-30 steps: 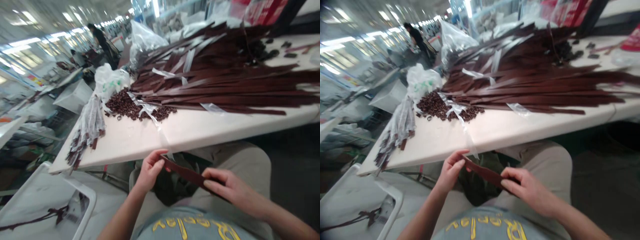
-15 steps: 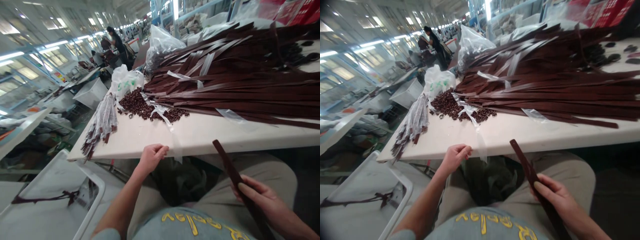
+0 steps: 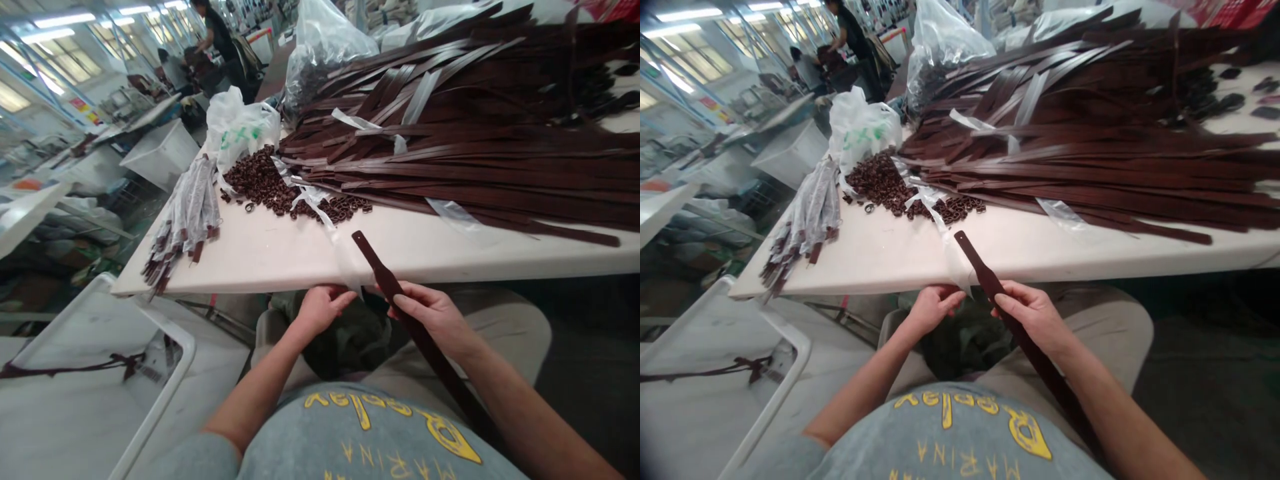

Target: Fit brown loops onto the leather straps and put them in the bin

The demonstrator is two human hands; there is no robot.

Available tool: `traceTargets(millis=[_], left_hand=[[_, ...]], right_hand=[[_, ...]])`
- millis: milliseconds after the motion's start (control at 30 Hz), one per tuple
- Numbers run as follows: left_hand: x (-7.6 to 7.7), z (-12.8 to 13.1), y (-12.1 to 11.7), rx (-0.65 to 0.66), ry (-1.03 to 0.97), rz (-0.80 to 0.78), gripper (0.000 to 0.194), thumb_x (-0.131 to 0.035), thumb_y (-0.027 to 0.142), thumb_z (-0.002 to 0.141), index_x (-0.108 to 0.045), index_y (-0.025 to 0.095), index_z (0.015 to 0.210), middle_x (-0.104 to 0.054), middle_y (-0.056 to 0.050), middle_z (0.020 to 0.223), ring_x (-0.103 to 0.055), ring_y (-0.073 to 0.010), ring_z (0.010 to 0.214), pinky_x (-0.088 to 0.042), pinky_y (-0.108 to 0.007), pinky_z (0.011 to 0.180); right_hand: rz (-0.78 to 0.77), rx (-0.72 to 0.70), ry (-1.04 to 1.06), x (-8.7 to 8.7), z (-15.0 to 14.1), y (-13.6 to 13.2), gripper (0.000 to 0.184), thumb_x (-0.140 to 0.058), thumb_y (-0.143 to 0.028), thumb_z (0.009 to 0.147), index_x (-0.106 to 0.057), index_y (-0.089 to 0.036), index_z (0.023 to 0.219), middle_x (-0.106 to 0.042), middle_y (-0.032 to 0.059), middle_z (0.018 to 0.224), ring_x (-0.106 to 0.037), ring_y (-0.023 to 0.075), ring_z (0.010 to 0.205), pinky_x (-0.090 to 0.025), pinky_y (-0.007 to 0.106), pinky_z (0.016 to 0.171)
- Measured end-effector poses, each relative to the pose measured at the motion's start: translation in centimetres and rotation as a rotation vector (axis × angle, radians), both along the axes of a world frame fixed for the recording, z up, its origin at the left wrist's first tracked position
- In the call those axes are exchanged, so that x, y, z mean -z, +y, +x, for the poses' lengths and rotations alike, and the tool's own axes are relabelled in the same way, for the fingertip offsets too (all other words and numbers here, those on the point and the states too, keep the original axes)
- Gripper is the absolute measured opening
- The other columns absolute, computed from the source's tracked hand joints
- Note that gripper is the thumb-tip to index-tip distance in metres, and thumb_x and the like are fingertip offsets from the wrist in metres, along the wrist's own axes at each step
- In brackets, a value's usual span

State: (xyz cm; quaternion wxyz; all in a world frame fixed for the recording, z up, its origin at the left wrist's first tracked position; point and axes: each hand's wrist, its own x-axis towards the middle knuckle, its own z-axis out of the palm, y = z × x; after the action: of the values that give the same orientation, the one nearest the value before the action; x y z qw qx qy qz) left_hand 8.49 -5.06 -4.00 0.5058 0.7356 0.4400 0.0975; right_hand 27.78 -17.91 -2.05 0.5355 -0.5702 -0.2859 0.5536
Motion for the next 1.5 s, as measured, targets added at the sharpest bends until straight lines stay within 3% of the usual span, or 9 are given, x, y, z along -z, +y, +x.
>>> traceTargets(millis=[67,167,367,567,767,867,1100,1267,1500], left_hand=[[0.7,0.1,0.2,-0.083,-0.156,-0.182,0.047,-0.065,0.059,0.078,-0.074,0.014,0.089,-0.074,-0.008,0.078,-0.066,-0.0206,0.066,-0.051,-0.029,0.056],[0.8,0.6,0.3,-0.161,-0.283,-0.350,0.049,-0.073,0.060,0.068,-0.074,0.013,0.082,-0.073,-0.008,0.078,-0.065,-0.0199,0.069,-0.053,-0.031,0.064],[-1.0,0.2,-1.0,-0.136,-0.338,-0.379,0.039,-0.081,0.050,0.064,-0.076,0.013,0.076,-0.071,-0.002,0.070,-0.060,-0.0162,0.070,-0.047,-0.031,0.076],[-1.9,0.0,-2.7,-0.168,-0.407,-0.583,0.040,-0.089,0.045,0.053,-0.070,0.013,0.066,-0.068,-0.001,0.067,-0.058,-0.0117,0.063,-0.047,-0.027,0.070],[-1.1,1.2,-3.7,-0.338,-0.525,-0.796,0.056,-0.092,0.054,0.046,-0.059,0.015,0.069,-0.066,0.000,0.064,-0.063,-0.0123,0.056,-0.055,-0.029,0.066],[-0.8,1.5,-3.9,-0.356,-0.582,-0.806,0.057,-0.092,0.055,0.048,-0.061,0.015,0.075,-0.070,-0.002,0.070,-0.068,-0.0146,0.062,-0.056,-0.029,0.068],[-1.6,2.0,-4.6,-0.366,-0.593,-0.825,0.060,-0.094,0.054,0.043,-0.065,0.014,0.078,-0.073,-0.003,0.074,-0.069,-0.0153,0.064,-0.058,-0.029,0.067],[-2.1,2.0,-4.7,-0.363,-0.602,-0.831,0.061,-0.094,0.054,0.042,-0.065,0.014,0.076,-0.073,-0.004,0.073,-0.069,-0.0162,0.064,-0.058,-0.030,0.066],[-1.4,1.3,-4.9,-0.284,-0.522,-0.753,0.051,-0.092,0.050,0.050,-0.071,0.012,0.078,-0.072,-0.004,0.073,-0.067,-0.0147,0.065,-0.055,-0.030,0.072]], right_hand=[[-0.014,-0.018,0.015,-0.4,-0.4,0.9,0.042,-0.080,-0.054,0.072,-0.076,-0.022,0.099,-0.072,0.0025,0.089,-0.061,0.0132,0.065,-0.049,0.024,0.058],[-0.035,-0.026,0.060,-0.4,-1.0,1.9,0.045,-0.084,-0.056,0.066,-0.075,-0.020,0.090,-0.068,0.0002,0.071,-0.058,0.0120,0.057,-0.043,0.022,0.051],[-0.056,-0.028,0.046,-0.1,-0.9,0.9,0.040,-0.080,-0.055,0.073,-0.075,-0.020,0.092,-0.066,-0.0002,0.062,-0.055,0.0120,0.056,-0.042,0.022,0.050],[-0.101,0.055,-0.095,-0.9,0.0,-4.4,0.041,-0.076,-0.057,0.075,-0.076,-0.020,0.093,-0.066,0.0010,0.062,-0.056,0.0132,0.055,-0.043,0.023,0.050],[-0.152,-0.213,-0.189,-1.0,0.5,-11.7,0.043,-0.066,-0.059,0.084,-0.075,-0.017,0.080,-0.061,0.0023,0.063,-0.050,0.0113,0.050,-0.040,0.024,0.047],[-0.178,-0.246,-0.199,-0.7,0.0,-13.8,0.043,-0.065,-0.058,0.085,-0.074,-0.017,0.077,-0.060,0.0026,0.065,-0.049,0.0119,0.053,-0.039,0.024,0.048],[-0.202,-0.204,-0.162,0.0,-1.0,-12.8,0.046,-0.063,-0.061,0.084,-0.072,-0.016,0.081,-0.054,-0.0013,0.056,-0.045,0.0102,0.048,-0.030,0.022,0.043],[-0.207,-0.206,-0.165,0.1,-1.2,-12.3,0.046,-0.063,-0.061,0.083,-0.072,-0.016,0.083,-0.056,-0.0014,0.055,-0.045,0.0100,0.048,-0.030,0.022,0.044],[-0.198,-0.151,-0.260,-0.1,-2.0,-10.9,0.042,-0.060,-0.057,0.085,-0.072,-0.017,0.084,-0.058,-0.0016,0.058,-0.050,0.0117,0.052,-0.035,0.024,0.051]])
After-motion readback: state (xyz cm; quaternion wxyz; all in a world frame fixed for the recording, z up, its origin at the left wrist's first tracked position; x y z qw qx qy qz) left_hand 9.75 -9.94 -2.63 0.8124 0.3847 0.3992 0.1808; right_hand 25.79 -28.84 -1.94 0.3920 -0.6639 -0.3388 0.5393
